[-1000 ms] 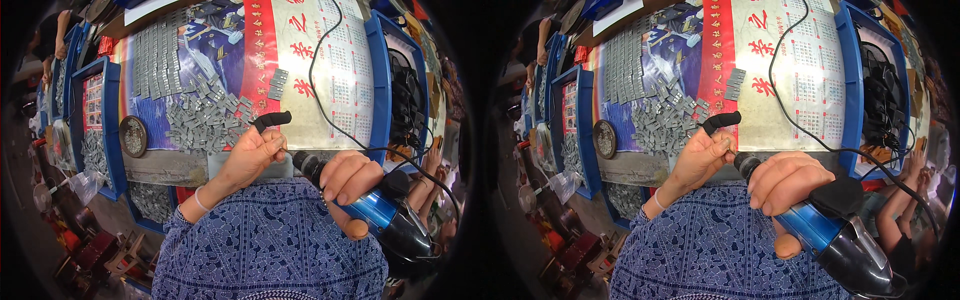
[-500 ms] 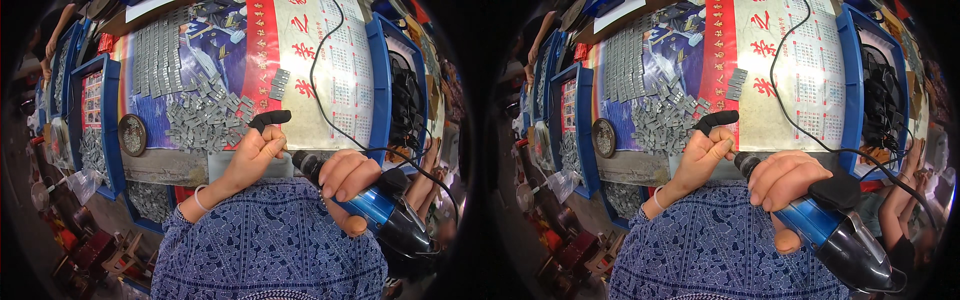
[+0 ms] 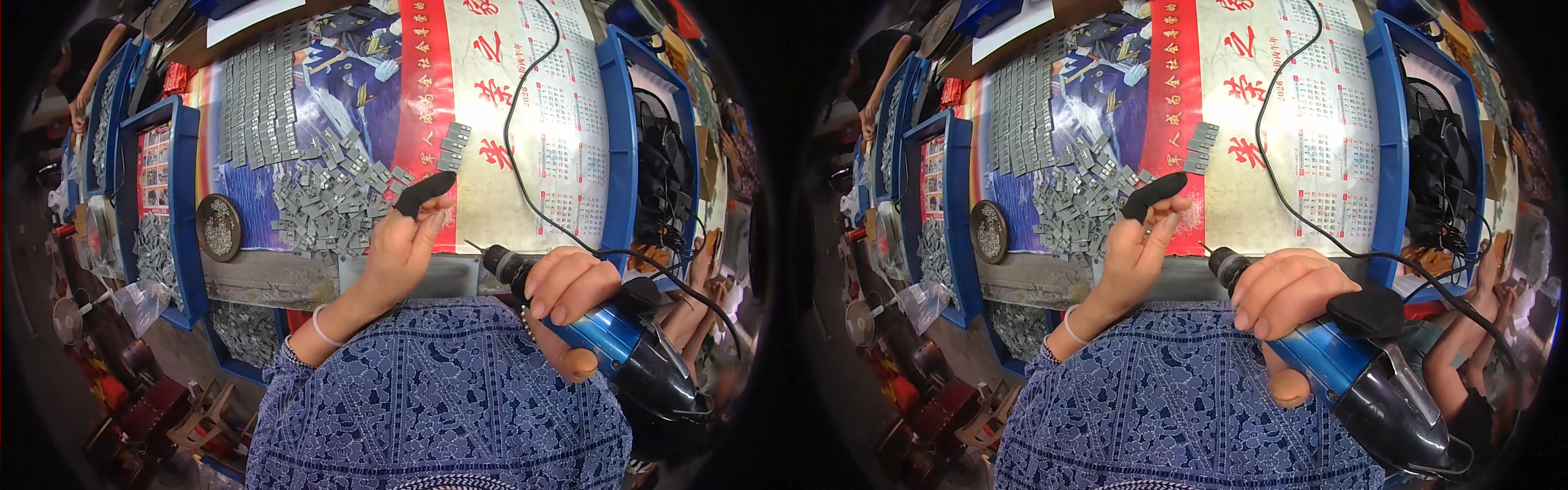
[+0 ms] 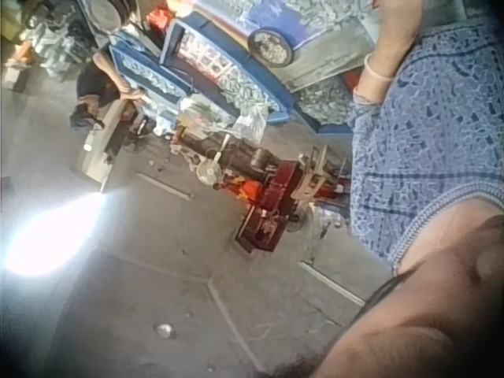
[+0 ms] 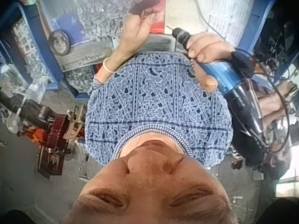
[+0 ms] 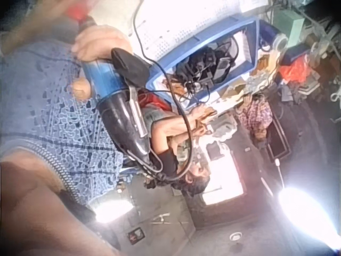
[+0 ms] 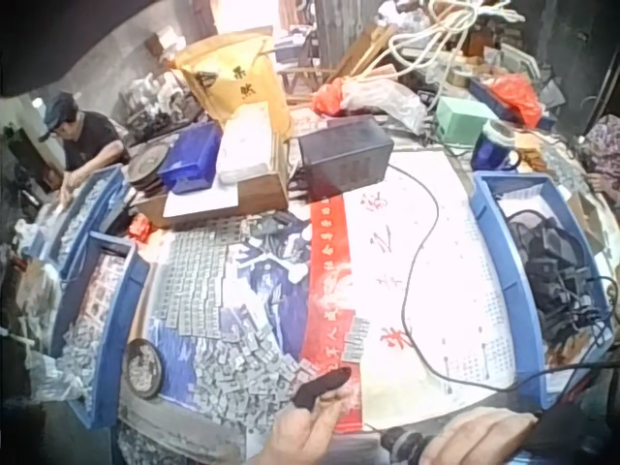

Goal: The person picks small pins from a dish by hand, inserts them into component parts, fastens them using an electric screwdriver, and organizes the assembled parts into rows on the table.

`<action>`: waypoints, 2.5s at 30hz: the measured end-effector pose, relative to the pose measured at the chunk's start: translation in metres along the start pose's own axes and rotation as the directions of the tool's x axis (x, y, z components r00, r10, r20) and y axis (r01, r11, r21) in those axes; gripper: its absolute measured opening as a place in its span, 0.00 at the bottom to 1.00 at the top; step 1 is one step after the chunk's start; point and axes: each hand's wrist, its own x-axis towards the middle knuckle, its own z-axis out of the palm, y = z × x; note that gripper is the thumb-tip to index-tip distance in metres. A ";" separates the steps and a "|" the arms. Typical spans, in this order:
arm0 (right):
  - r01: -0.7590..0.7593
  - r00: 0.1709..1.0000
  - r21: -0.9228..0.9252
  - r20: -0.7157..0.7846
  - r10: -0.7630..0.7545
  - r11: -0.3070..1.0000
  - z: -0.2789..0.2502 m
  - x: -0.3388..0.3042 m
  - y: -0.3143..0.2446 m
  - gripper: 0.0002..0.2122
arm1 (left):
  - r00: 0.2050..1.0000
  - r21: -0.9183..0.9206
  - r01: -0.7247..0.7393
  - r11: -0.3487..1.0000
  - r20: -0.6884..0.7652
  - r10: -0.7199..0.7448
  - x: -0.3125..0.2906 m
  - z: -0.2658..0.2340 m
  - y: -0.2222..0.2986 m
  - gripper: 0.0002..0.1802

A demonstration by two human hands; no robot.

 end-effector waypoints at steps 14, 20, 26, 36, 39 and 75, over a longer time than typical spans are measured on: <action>0.087 0.995 -0.145 0.062 -0.078 0.986 -0.024 0.006 0.008 0.23 | 0.948 0.654 -0.319 0.686 0.213 0.237 0.027 -0.001 -0.018 0.25; 0.019 0.997 -0.143 0.078 -0.008 0.990 -0.027 0.001 0.016 0.22 | 0.942 0.647 -0.335 0.685 0.239 0.236 0.017 0.003 -0.015 0.27; -0.235 0.961 -0.194 0.102 0.257 0.953 -0.030 -0.006 0.020 0.22 | 0.936 0.636 -0.353 0.686 0.237 0.261 0.026 0.004 -0.030 0.27; -0.037 0.978 -0.247 0.191 0.086 0.968 -0.032 -0.010 0.042 0.31 | 0.944 0.583 -0.329 0.743 0.224 0.242 0.034 0.006 -0.034 0.28; -0.189 0.950 -0.308 0.181 0.253 0.932 -0.030 -0.002 0.035 0.24 | 0.942 0.574 -0.335 0.747 0.225 0.250 0.034 0.004 -0.036 0.27; -0.073 0.983 -0.234 0.148 0.110 0.969 -0.018 -0.002 0.071 0.24 | 0.950 0.461 -0.308 0.832 0.198 0.242 0.036 -0.002 -0.047 0.32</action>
